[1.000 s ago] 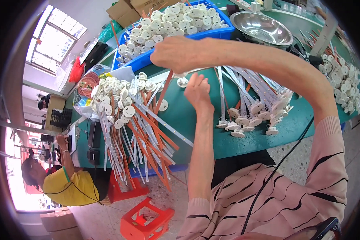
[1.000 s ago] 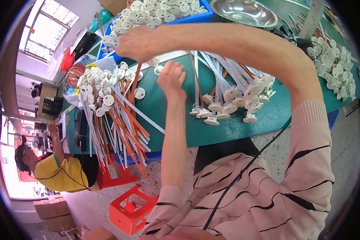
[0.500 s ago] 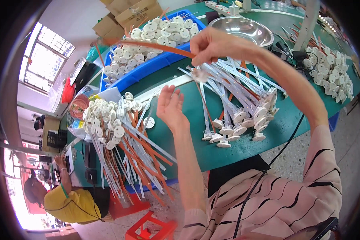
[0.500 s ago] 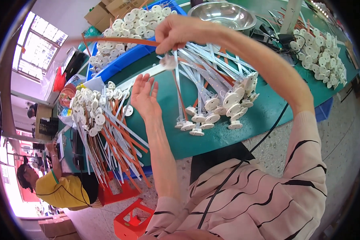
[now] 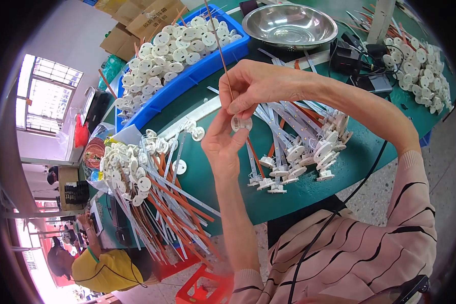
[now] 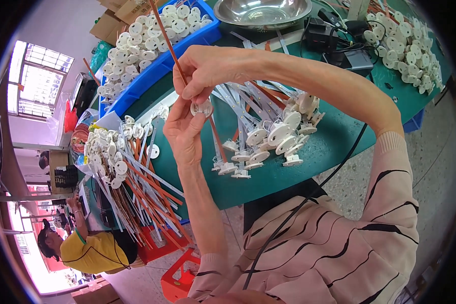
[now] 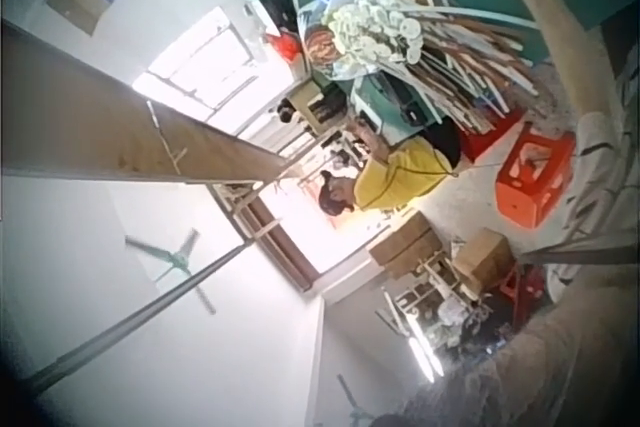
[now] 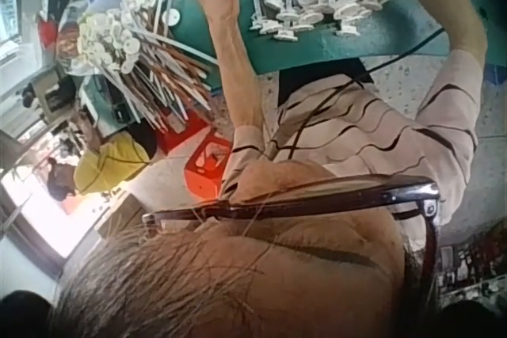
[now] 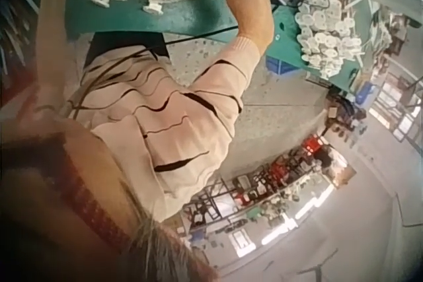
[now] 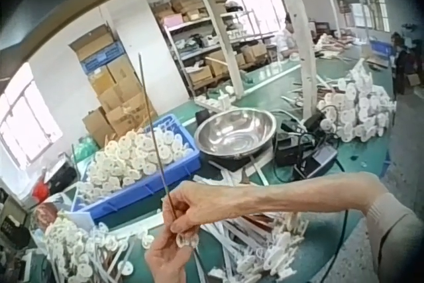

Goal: The person assembles LED light strips by attaching plastic mounting components to the PCB strips using an assembly tool.

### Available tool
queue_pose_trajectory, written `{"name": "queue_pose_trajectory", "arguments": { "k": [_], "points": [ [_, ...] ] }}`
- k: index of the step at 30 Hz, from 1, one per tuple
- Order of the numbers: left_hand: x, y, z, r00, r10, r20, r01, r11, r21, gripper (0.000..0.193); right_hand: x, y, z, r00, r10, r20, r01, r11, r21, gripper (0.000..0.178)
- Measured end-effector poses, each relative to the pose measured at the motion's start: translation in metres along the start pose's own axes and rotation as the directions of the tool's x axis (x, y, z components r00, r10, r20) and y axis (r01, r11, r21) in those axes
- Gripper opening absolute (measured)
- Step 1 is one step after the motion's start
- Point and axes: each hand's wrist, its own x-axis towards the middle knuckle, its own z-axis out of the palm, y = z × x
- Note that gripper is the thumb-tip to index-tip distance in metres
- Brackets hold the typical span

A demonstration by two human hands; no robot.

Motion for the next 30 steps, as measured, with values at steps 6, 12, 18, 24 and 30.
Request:
{"name": "queue_pose_trajectory", "arguments": {
  "k": [6, 12, 18, 24, 30],
  "points": [
    [-0.001, -0.004, -0.006, 0.999, 0.035, 0.022, -0.035, 0.999, 0.022, 0.056, -0.004, 0.000, 0.005, 0.997, -0.076, -0.027, 0.074, 0.994, -0.077, 0.008],
    [-0.003, 0.003, 0.000, 0.998, 0.003, 0.065, -0.003, 1.000, -0.013, 0.056, -0.006, -0.002, 0.009, 0.989, -0.118, -0.094, 0.108, 0.989, -0.103, 0.007],
    [-0.002, 0.006, -0.002, 0.994, -0.105, 0.028, 0.108, 0.966, -0.234, 0.055, -0.008, -0.002, 0.016, 0.947, -0.226, -0.229, 0.201, 0.971, -0.129, 0.006],
    [-0.001, 0.001, -0.010, 0.998, -0.038, 0.043, 0.049, 0.949, -0.313, 0.050, -0.008, -0.005, 0.017, 0.956, -0.194, -0.218, 0.168, 0.977, -0.132, 0.006],
    [-0.001, 0.001, -0.008, 0.994, -0.112, -0.008, 0.106, 0.954, -0.280, 0.044, -0.008, -0.008, 0.021, 0.929, -0.306, -0.209, 0.203, 0.892, -0.403, 0.010]
  ]
}}
